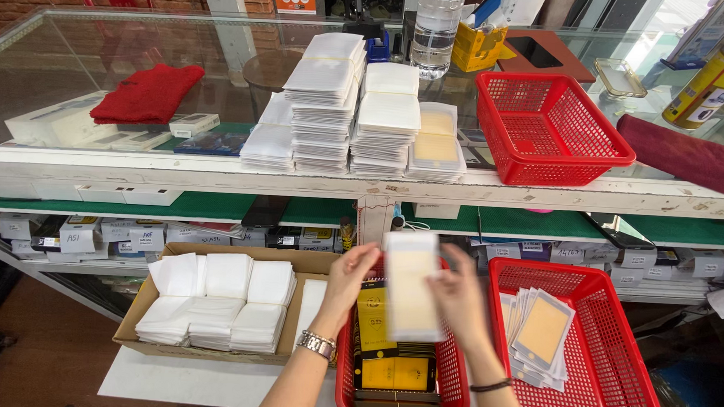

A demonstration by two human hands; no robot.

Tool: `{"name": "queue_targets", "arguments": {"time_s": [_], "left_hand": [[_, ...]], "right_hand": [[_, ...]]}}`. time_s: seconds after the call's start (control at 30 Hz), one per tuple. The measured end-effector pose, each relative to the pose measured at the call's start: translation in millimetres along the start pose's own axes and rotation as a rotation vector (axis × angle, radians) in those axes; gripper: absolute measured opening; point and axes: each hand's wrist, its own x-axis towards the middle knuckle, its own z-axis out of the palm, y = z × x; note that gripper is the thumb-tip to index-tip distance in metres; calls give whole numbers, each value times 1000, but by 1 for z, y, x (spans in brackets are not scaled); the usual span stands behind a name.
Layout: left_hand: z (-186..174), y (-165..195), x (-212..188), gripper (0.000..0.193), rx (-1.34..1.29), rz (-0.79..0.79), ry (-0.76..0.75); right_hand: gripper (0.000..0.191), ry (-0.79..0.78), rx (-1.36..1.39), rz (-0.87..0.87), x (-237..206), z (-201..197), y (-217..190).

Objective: The person picks up phones with yellow screen protectors attached from a red basket, slides each one into a white paper sleeve, and places the sleeved units into another basket, repeating the packing cycle one unit at a time.

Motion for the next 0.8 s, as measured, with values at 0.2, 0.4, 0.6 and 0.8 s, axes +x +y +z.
{"name": "queue_targets", "arguments": {"time_s": [0.2, 0.4, 0.6, 0.8], "left_hand": [[-73, -47, 8, 65, 850, -76, 282], [-84, -68, -10, 74, 1086, -76, 329], [-77, -54, -11, 79, 1179, -272, 251], [-66, -50, -13, 79, 1143, -207, 232]], "right_hand": [[24, 703, -490, 118, 10, -169, 58], [50, 418, -1133, 758, -7, -183, 96], [37, 514, -823, -173, -4, -95, 71], [88, -226, -1018, 36, 1, 51, 50]]}}
